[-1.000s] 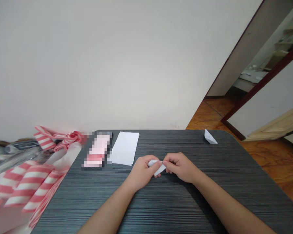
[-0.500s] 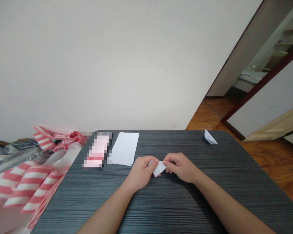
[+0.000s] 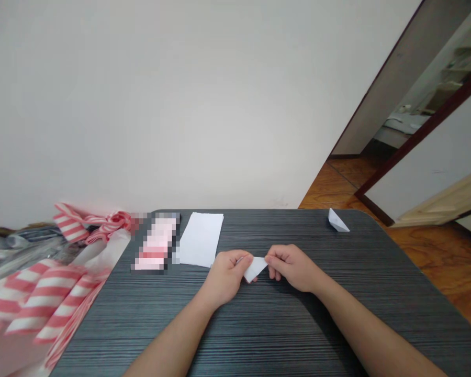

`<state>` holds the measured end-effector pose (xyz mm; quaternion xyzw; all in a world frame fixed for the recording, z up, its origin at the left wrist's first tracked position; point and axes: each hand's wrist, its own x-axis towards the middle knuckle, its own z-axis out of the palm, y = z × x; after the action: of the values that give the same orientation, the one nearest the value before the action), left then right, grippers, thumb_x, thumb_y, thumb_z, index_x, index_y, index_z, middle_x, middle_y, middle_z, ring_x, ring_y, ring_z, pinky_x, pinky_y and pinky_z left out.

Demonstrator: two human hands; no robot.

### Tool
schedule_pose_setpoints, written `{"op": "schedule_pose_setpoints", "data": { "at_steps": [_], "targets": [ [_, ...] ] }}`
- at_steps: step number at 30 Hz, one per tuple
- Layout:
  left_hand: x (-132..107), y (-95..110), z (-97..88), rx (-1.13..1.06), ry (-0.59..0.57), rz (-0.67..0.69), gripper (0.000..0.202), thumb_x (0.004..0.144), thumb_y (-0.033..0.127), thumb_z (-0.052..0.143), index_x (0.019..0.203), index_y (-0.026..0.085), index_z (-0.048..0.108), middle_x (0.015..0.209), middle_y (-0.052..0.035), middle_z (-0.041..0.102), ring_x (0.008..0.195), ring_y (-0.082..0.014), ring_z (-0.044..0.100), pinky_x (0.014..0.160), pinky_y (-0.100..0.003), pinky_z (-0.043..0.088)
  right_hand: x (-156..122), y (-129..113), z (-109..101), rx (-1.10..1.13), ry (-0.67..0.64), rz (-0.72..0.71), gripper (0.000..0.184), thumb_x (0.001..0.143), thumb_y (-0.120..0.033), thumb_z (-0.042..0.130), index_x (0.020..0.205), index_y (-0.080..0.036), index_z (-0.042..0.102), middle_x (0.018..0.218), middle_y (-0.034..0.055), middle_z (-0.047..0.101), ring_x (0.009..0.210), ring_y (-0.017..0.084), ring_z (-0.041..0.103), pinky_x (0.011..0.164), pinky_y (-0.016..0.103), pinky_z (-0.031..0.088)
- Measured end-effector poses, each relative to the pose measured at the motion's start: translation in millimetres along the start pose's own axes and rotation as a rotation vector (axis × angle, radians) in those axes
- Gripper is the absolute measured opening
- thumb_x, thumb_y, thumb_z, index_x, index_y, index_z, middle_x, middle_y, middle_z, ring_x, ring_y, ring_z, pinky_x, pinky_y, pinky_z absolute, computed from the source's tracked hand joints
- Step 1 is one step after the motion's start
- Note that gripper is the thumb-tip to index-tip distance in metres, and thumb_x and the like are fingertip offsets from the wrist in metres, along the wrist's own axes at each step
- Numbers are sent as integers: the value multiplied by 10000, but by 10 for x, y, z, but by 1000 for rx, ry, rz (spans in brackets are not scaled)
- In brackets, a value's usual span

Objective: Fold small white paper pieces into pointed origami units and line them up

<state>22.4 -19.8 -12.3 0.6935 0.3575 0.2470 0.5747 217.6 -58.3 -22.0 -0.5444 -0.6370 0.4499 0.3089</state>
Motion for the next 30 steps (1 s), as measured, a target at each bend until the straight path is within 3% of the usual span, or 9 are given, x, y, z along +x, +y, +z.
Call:
{"op": "schedule_pose_setpoints", "data": {
  "at_steps": [30],
  "targets": [
    [23, -23, -10, 38, 69, 6, 441, 895, 400, 349, 665, 135, 616, 598, -19, 600, 559, -133, 524, 549, -234, 378, -5, 7, -37, 15, 57, -15, 295, 898, -305, 439, 652, -167, 523, 559, -8, 572, 494, 98, 519, 514, 206, 412]
  ]
}}
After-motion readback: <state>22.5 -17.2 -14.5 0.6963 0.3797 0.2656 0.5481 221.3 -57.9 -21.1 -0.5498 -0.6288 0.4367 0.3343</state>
